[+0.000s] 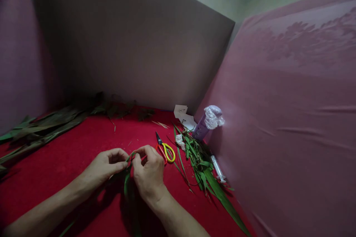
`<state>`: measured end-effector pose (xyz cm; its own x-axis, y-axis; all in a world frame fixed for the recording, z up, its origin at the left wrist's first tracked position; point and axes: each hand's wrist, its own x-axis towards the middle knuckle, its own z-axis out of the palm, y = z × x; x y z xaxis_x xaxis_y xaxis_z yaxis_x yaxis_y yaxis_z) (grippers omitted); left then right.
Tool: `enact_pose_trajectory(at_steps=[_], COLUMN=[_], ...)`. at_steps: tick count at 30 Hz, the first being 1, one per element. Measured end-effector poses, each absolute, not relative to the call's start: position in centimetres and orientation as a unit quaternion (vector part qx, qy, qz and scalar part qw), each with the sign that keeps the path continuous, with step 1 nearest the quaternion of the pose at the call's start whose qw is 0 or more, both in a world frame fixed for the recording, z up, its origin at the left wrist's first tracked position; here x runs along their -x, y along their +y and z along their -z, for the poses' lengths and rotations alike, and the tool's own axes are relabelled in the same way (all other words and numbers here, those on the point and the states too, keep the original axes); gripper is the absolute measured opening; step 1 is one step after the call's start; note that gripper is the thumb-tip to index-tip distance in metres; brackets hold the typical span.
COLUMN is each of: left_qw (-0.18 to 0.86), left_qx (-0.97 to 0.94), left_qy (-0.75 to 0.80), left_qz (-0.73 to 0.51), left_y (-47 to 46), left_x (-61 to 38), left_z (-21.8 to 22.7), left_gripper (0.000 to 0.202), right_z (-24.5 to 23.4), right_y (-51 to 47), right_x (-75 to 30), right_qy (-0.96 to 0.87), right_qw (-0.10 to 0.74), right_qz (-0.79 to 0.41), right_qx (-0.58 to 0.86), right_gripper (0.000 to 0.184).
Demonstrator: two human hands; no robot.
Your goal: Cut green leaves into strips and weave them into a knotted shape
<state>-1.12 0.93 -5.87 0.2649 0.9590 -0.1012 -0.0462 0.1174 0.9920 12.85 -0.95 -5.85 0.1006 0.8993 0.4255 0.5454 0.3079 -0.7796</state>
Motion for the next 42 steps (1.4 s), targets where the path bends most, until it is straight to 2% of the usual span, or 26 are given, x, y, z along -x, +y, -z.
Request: enact_pose_trajectory(at_steps=[7,20,37,42], left_qw=[0.607,0.601,0.646,0.653], left_qx=[-0.522,-0.526,-0.503,-0.508], left_qy=[0.428,0.455,0.481,0.469], left_qz=[-0.420,-0.393,-0.315,-0.309], left_y=[0.7,0.4,0.9,0.8], left_x=[1.2,1.2,2.1,2.3], left_z=[5.8,4.9,4.8,4.8], left_gripper=[0.020,0.013,0.020,0.019], right_z=[6.3,6.6,7.2,6.7], right_y=[-1.1,-1.4,-0.8,-0.4], right_x=[-12.8,-12.8,-12.9,-13.0], right_qy=[-0.659,-0.641,-0.580,-0.550], right_qw=[0.477,0.498,0.526,0.538], right_qz=[-0.119,-0.159,-0.326,-0.425], right_qx=[0.569,0.562,0.530,0.477], right_gripper=[0.011,0.010,0.012,0.014])
